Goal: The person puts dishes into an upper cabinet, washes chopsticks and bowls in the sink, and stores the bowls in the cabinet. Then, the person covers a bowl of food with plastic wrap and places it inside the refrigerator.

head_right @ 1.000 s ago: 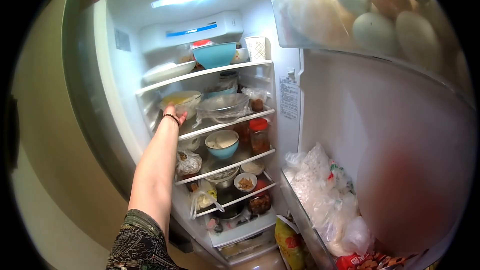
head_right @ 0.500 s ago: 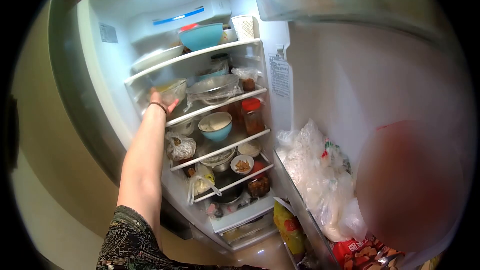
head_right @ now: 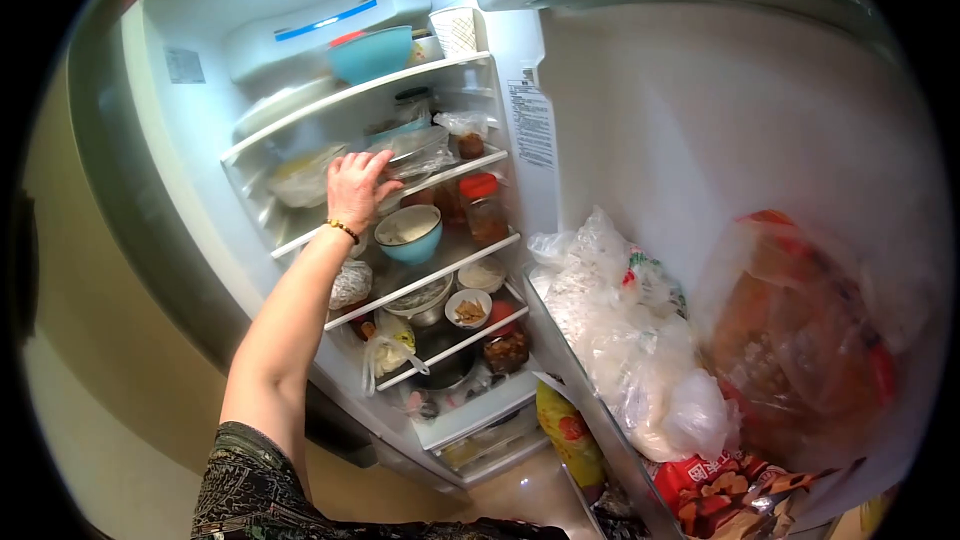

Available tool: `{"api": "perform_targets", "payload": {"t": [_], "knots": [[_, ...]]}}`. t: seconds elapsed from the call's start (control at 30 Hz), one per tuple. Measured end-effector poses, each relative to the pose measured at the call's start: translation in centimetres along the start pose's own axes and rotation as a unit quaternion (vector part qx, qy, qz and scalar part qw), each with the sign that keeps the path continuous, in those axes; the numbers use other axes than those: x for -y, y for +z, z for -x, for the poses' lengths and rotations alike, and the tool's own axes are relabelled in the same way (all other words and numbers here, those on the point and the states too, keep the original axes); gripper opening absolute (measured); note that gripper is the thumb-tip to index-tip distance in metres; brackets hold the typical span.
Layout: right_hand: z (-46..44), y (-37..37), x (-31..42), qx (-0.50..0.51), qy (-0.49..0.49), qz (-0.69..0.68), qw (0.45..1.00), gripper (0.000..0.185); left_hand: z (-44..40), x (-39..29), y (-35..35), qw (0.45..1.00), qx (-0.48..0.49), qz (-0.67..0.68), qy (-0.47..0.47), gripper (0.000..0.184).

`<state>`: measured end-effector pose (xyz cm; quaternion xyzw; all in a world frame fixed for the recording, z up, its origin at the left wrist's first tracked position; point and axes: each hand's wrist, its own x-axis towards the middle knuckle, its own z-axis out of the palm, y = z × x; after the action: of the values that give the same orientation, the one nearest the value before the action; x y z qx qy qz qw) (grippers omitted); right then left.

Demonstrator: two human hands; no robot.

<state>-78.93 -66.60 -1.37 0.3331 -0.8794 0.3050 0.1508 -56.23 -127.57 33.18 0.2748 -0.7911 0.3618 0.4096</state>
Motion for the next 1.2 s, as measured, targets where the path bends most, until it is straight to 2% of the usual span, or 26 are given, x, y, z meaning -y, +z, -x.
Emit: {"api": "perform_targets", "payload": {"t": [0.1,0.2,0.47,0.53,0.57,0.6,0.67,0.73,0.8,0.93,1.0,1.03,1.1,1.13,1.2], "knots": [[0.1,0.3,-0.5,0.006,0.001,-0.002,1.000,0.027,0.9,1.2,-0.5,1.000,0.003,-0.004,0.007,0.042],[0.5,0.8,-1.1,0.011,0.000,-0.004,1.000,0.028,2.1,2.6,-0.8,0.999,0.028,0.009,-0.032,0.047],[1.3,2.8,-3.9,0.013,-0.038,0.004,0.999,0.030,2.8,3.4,-0.7,0.997,0.048,0.015,-0.052,0.055],[1.2,3.2,-4.2,0.012,-0.049,0.009,0.999,0.030,3.4,3.0,-1.2,0.996,-0.043,0.026,-0.073,0.055],[1.2,3.4,-4.4,0.013,-0.052,0.009,0.999,0.031,4.0,2.1,-1.6,0.989,-0.072,0.038,-0.127,0.048],[1.5,3.2,-5.0,0.013,-0.058,0.011,0.998,0.031,5.1,1.3,-1.8,0.989,-0.068,0.037,-0.129,0.048],[1.5,3.5,-5.4,0.013,-0.068,0.012,0.998,0.031,7.6,-0.4,-2.7,0.976,-0.137,0.094,-0.143,0.037],[1.4,3.7,-5.8,0.013,-0.076,0.012,0.997,0.032,10.9,-3.6,-4.7,0.964,-0.119,0.183,-0.154,0.022],[1.3,3.7,-6.3,0.013,-0.085,0.009,0.996,0.033,15.3,-6.3,-5.8,0.967,-0.096,0.211,-0.104,0.012],[0.9,3.4,-6.9,0.012,-0.103,0.013,0.994,0.033,23.5,-10.8,-9.3,0.963,0.073,0.257,-0.034,0.009],[0.4,2.0,-5.8,0.067,-0.043,-0.062,0.995,0.031,26.7,-12.2,-11.0,0.948,0.155,0.273,-0.042,0.010],[0.4,2.3,-6.3,0.070,-0.047,-0.063,0.994,0.031,28.3,-12.7,-11.8,0.949,0.157,0.271,-0.045,0.010],[0.5,2.9,-7.5,0.033,-0.057,-0.010,0.998,0.031,30.7,-13.4,-13.2,0.917,0.282,0.275,-0.062,0.006],[0.6,2.7,-7.7,0.034,-0.058,-0.008,0.998,0.031,31.5,-13.6,-13.8,0.916,0.284,0.275,-0.064,0.006],[-0.5,1.6,-5.7,0.068,-0.006,-0.118,0.991,0.034,32.6,-14.2,-14.8,0.913,0.297,0.269,-0.084,0.006]]}}
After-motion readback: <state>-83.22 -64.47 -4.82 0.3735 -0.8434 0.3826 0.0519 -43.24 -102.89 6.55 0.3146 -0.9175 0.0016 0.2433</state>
